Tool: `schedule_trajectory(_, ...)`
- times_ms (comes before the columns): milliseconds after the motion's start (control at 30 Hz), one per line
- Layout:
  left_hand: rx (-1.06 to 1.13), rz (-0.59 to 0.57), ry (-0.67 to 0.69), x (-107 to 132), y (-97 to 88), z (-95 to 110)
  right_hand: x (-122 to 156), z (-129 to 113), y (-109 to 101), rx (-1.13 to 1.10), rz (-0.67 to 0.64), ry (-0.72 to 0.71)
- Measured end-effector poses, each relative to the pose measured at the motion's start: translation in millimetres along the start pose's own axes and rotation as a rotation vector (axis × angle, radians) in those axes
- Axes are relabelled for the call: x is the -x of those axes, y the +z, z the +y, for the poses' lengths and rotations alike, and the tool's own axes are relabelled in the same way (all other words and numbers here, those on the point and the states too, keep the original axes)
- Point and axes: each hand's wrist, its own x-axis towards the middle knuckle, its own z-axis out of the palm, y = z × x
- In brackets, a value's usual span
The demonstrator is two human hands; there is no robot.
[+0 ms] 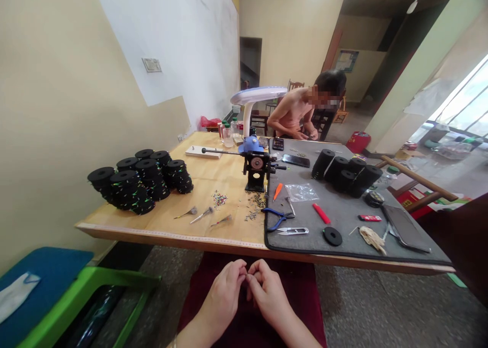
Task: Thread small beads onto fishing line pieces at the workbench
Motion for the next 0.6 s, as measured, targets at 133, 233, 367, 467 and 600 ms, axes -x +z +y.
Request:
schedule_trajectory(133, -0.021, 0.025, -0.016, 0, 0.9, -1, 1, 2, 2, -0.028, -0.011, 0.010)
schedule_trajectory(233, -0.019, 0.031, -0.031, 1, 0.9, -2, 0, 4, 3, -0.059, -0.014, 0.022)
schedule_trajectory(367, 0.049, 0.018, -0.084, -1, -0.7, 4, -2, 5, 3, -0.128, -0.027, 0.076)
schedule_trajectory(467, 0.189, -0.032, -0.207, -7, -2.6, 11, -2, 5, 3, -0.157, -0.015, 0.096)
schedule_trajectory(600, 0.366, -0.161, -0.364, -21, -5.1, 16, 0, 5, 0, -0.144, -0.005, 0.059)
